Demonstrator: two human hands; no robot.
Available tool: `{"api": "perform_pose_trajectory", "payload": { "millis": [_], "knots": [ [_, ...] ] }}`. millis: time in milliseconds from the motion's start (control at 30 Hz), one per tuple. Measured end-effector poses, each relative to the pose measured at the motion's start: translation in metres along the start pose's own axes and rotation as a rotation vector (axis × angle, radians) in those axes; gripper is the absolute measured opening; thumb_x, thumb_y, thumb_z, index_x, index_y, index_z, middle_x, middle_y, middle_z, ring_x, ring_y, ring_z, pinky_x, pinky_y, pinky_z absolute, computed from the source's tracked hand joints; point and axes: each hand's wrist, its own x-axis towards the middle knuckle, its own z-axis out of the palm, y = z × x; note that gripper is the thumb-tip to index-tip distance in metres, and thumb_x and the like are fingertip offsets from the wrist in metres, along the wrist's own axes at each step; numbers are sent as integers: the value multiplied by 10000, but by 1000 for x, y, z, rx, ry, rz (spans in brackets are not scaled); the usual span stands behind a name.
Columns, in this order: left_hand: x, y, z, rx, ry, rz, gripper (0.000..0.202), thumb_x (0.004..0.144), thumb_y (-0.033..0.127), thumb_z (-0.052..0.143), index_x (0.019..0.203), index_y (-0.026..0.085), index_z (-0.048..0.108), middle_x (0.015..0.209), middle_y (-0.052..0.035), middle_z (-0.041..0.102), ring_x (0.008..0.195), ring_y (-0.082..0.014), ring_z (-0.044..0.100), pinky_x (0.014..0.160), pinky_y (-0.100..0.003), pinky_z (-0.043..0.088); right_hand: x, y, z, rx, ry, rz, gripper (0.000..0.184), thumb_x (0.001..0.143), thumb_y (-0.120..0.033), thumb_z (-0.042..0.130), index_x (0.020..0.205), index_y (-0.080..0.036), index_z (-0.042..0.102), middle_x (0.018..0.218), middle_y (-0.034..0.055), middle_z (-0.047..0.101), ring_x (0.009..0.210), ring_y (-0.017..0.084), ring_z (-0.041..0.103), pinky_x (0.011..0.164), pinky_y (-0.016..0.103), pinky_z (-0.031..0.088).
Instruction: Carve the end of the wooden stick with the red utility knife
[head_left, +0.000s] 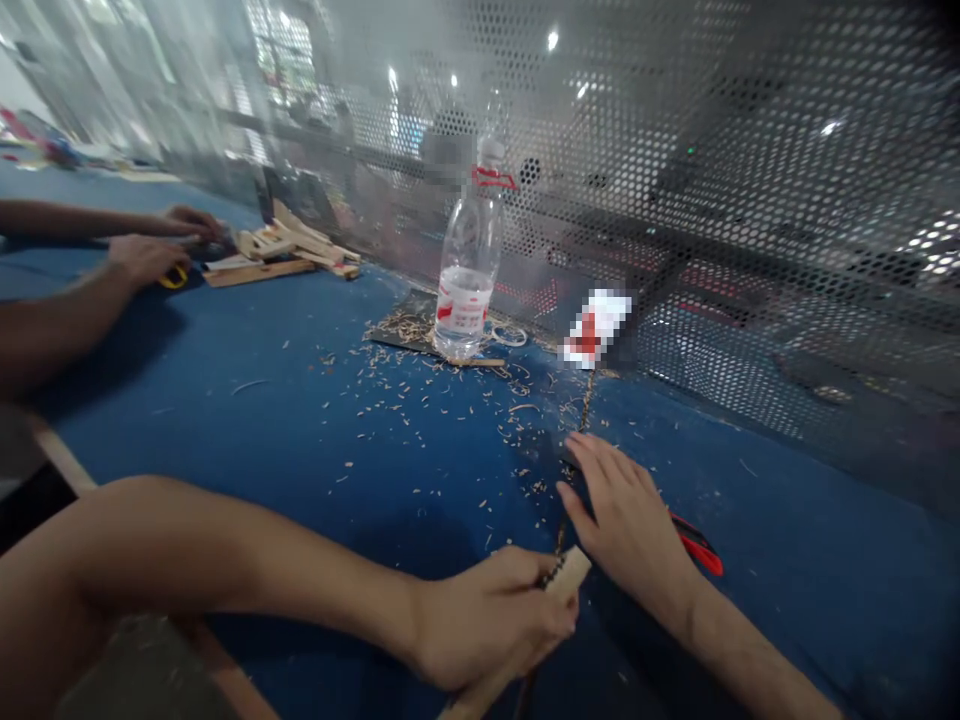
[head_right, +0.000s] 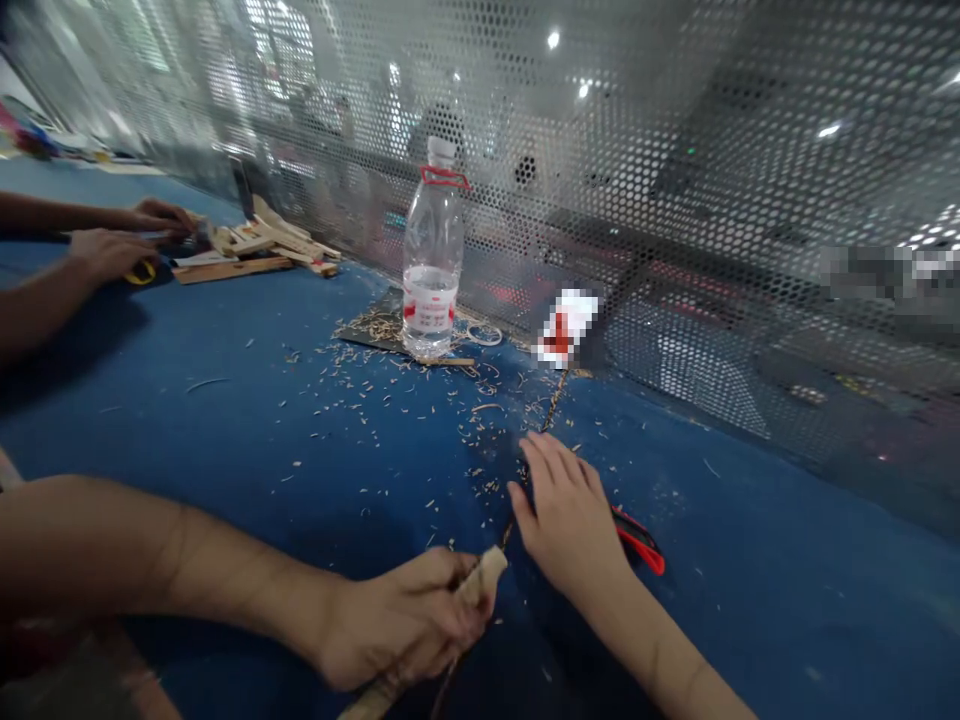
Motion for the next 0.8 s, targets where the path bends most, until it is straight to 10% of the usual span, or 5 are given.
{"api": "perform_pose_trajectory", "payload": {
  "millis": [333, 500, 633, 800],
  "knots": [
    [3, 7, -4, -112, 93, 128, 228, 698, 412, 617, 783, 251, 480, 405, 99, 415, 344, -107, 282, 375, -227, 252, -40, 49, -26, -122, -38, 216, 154, 1034, -370, 468, 1013, -288, 595, 1054, 88, 775, 919, 302, 764, 731, 423, 592],
    [6, 5, -8, -172, 82, 205, 180, 641, 292, 592, 757, 240, 465, 434, 93, 411, 349, -95, 297, 380, -216, 286, -32, 19, -39, -75, 69, 247, 147, 1044, -413, 432, 972, -310, 509, 656, -21, 690, 447, 251, 659, 404, 335, 388],
    [8, 7, -7, -166, 124, 169, 227, 611, 298, 580, 805, 251, 472, 432, 103, 404, 339, -100, 284, 365, -220, 274, -23, -27, -52, 64, 164, 50, 107, 1059, -383, 444, 1035, -308, 517, 655, -47, 702, 424, 200, 654, 398, 298, 379],
    [8, 6, -3, -113, 245, 95, 257, 672, 356, 609, 847, 269, 442, 451, 116, 420, 355, -103, 277, 369, -218, 253, -17, -57, -55, 190, -16, -160, 260, 1112, -388, 312, 914, -311, 463, 664, -59, 676, 438, 166, 647, 406, 295, 422]
  ]
}}
